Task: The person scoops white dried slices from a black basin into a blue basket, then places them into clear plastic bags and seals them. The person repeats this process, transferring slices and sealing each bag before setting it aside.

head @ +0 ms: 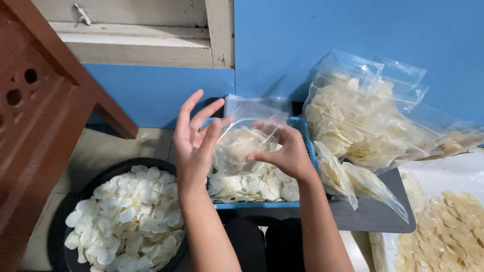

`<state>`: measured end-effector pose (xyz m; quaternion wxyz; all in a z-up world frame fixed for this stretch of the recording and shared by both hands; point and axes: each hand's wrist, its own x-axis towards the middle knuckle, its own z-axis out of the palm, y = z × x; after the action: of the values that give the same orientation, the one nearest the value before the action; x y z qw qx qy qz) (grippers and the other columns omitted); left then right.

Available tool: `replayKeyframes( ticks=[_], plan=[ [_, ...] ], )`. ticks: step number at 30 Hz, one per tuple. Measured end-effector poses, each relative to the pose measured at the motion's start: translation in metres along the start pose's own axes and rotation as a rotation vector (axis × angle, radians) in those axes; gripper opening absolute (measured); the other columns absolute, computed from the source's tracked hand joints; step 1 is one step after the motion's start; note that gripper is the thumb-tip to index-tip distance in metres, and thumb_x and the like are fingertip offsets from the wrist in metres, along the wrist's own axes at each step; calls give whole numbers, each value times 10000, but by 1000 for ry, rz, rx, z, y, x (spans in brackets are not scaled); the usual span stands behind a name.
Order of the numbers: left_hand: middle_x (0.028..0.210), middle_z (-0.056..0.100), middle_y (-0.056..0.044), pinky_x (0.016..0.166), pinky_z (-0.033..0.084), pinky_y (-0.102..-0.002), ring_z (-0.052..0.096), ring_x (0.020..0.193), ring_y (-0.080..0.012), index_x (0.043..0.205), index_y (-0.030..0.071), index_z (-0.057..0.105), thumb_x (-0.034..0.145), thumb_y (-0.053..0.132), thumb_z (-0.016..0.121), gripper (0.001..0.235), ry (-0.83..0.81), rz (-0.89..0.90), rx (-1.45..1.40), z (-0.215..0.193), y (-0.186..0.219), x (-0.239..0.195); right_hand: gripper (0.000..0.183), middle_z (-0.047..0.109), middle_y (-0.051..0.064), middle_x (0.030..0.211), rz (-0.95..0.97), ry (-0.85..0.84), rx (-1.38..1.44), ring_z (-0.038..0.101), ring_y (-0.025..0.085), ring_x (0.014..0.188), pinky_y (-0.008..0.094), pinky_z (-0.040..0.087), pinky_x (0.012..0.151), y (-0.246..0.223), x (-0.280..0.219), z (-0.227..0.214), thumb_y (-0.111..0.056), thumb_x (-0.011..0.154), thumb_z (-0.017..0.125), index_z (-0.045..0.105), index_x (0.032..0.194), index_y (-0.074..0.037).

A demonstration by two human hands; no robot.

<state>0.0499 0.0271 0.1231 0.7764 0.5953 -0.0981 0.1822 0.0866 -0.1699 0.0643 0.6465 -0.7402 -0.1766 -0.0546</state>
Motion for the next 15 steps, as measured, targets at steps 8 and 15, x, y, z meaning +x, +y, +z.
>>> replayKeyframes(
  ticks=[8,15],
  plan=[
    [1148,738,-127,978,545,-370,636,1125,-157,1301,16,690,640,255,977,760,-271,-31,62,4,-46,-2,609,716,154,1107,-164,41,243,640,191,1049,432,542,977,-13,0,-2,-281,696,924,687,1166,24],
    [998,800,-117,867,599,-311,685,979,-100,1151,28,779,641,134,976,556,-163,-13,48,18,-39,-1,564,413,-55,472,-169,191,143,307,62,491,243,254,463,19,0,-16,-136,697,961,427,516,-129]
  ],
)
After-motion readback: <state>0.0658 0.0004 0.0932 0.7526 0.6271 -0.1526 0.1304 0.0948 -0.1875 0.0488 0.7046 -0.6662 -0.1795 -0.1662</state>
